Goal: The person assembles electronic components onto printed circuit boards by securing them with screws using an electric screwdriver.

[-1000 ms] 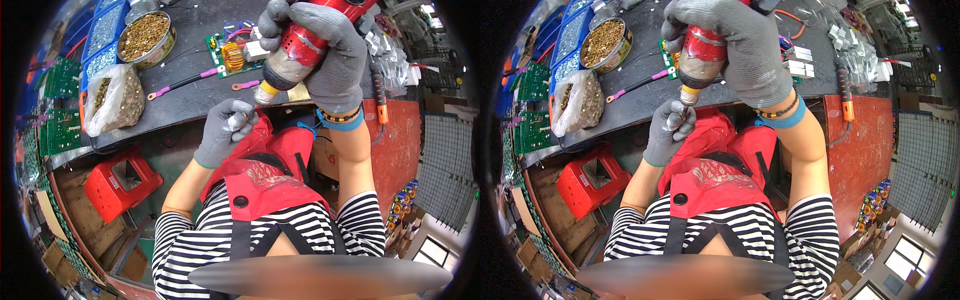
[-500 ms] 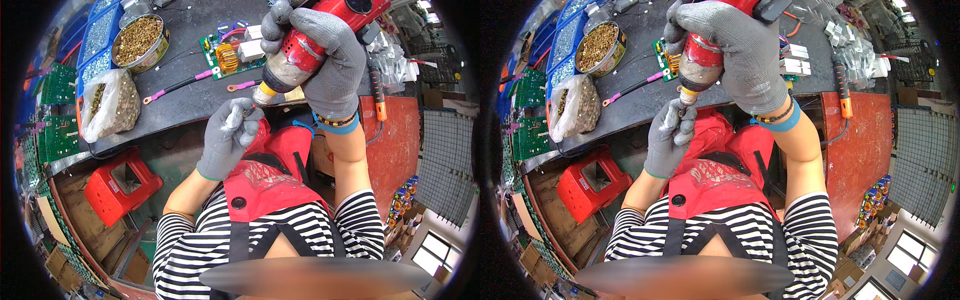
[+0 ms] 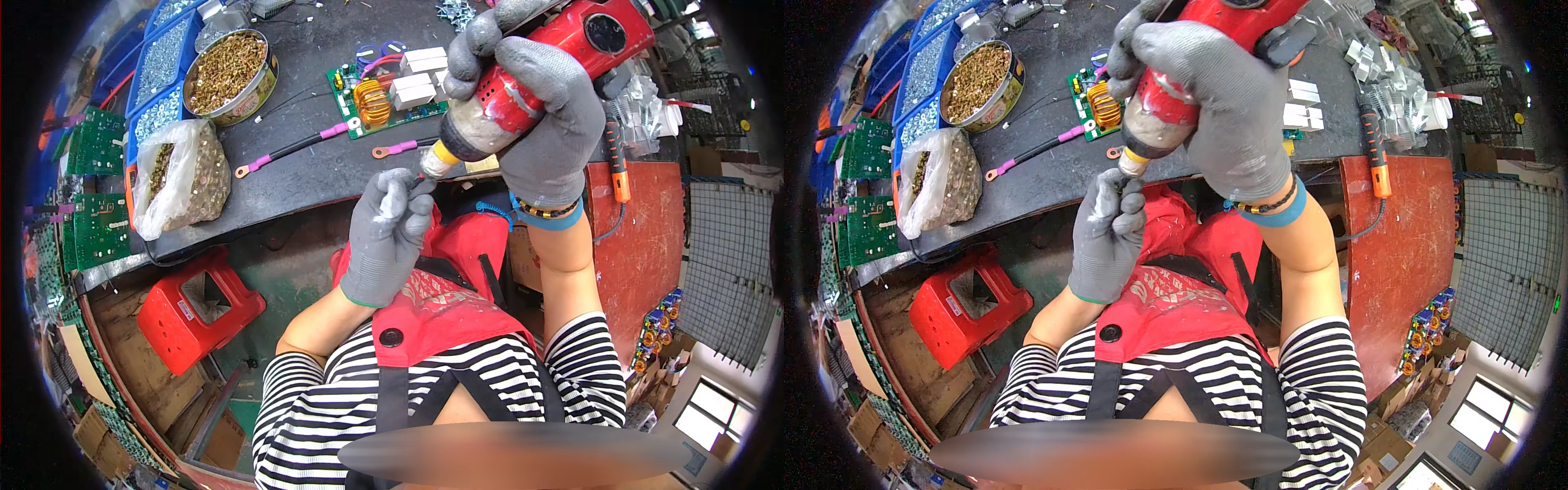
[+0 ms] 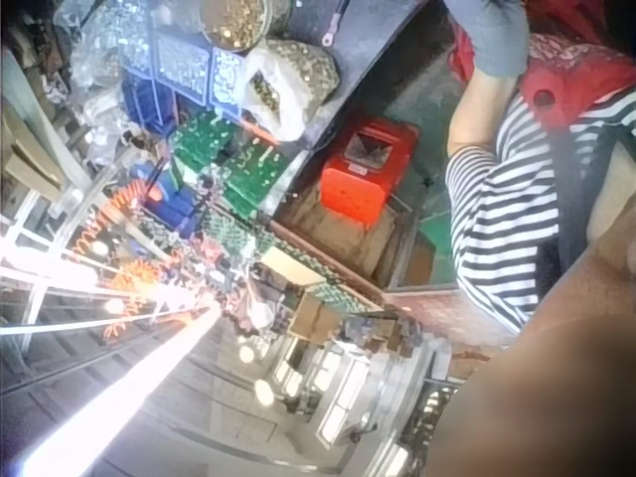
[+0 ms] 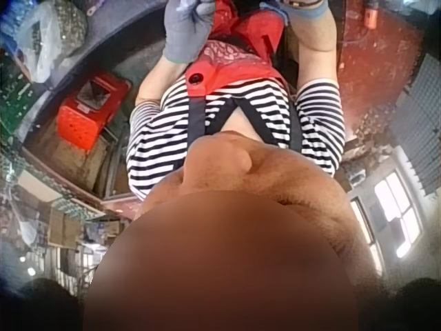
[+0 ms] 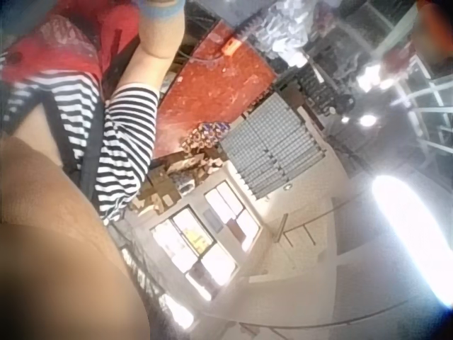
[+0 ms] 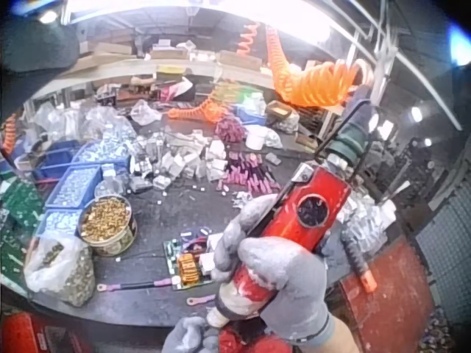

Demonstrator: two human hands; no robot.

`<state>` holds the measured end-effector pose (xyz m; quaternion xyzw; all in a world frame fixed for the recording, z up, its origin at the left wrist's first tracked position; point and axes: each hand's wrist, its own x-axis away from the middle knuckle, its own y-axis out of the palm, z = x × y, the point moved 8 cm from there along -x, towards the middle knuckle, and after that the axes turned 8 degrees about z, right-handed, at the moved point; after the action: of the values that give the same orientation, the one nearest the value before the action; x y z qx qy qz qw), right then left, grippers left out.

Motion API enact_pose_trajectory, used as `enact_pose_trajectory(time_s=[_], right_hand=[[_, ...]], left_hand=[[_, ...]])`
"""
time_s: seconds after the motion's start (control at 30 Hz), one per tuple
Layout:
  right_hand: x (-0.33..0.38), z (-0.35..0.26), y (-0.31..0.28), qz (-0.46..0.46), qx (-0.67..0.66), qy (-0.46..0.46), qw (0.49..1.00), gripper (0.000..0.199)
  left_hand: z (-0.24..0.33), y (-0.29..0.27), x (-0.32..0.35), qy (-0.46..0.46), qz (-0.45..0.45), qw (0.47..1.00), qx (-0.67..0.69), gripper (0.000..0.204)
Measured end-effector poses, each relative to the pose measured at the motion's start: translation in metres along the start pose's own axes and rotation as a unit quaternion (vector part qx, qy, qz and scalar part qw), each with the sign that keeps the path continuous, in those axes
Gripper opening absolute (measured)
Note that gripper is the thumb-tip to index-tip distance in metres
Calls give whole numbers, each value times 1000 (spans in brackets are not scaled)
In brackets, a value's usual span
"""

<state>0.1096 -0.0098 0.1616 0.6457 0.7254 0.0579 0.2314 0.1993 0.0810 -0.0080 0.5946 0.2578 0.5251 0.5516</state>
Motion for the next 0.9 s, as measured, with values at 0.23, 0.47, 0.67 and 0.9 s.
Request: enact_pose_trajectory(time_s=[0.23,0.47,0.67,0.9], right_hand=[[2,10,-13,31,-26,33,999,17],[-14,5,-8,148,9,14,989,22],[-32,13,6,162,33,-2,986,16],[-52,17,4,132,53,-58,988,11]], left_hand=[[13,9,-1,31,50,980,-189,29],[140,-23,-11,400,157,613,-663,27],[139,9,-63,427,-22,222,-876,24],[141,19,-73,336,-120,277,-892,22]])
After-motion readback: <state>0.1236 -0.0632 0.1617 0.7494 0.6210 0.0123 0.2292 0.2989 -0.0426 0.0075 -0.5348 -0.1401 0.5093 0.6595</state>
